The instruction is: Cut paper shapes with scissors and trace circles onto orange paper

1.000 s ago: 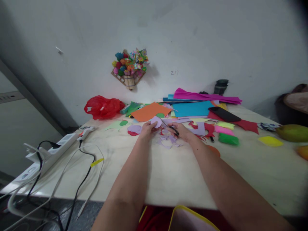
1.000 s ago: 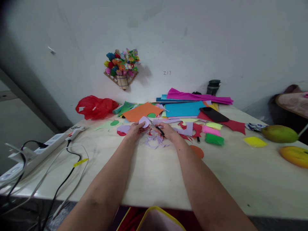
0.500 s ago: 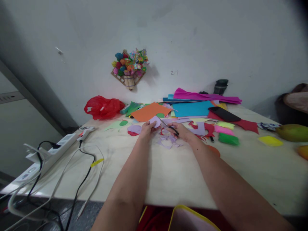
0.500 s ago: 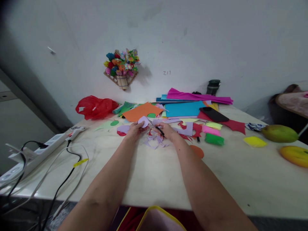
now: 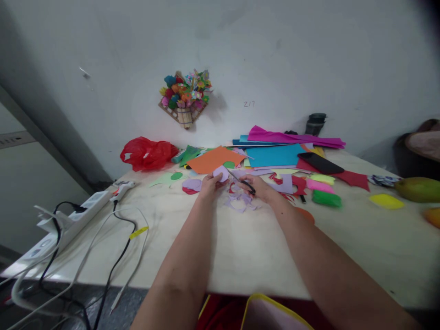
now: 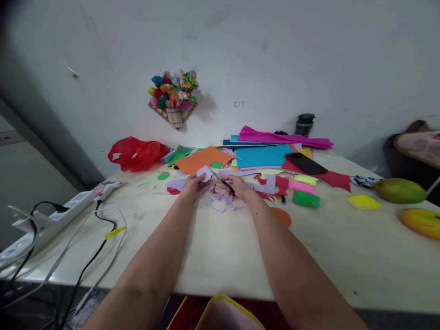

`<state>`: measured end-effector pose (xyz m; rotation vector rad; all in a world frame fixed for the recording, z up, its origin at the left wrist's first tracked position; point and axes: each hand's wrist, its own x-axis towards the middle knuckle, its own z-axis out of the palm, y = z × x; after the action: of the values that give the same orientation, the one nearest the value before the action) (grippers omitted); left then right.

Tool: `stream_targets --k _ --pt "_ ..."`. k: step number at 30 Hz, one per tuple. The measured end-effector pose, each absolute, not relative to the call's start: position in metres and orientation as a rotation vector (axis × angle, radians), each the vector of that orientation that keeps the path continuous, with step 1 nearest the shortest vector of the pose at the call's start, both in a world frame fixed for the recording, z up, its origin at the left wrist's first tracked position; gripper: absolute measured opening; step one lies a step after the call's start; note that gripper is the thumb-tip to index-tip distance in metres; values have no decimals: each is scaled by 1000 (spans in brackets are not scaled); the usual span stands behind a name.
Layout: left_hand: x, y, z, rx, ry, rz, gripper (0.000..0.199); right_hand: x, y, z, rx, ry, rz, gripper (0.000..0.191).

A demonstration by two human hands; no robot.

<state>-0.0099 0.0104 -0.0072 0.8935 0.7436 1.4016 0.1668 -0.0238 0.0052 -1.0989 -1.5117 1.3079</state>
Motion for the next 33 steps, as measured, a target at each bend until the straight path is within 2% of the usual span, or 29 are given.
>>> stream_targets --k 33 --pt "-11 13 -12 955 726 1318 19 171 -20 3 -1107 -1555 1331 33"
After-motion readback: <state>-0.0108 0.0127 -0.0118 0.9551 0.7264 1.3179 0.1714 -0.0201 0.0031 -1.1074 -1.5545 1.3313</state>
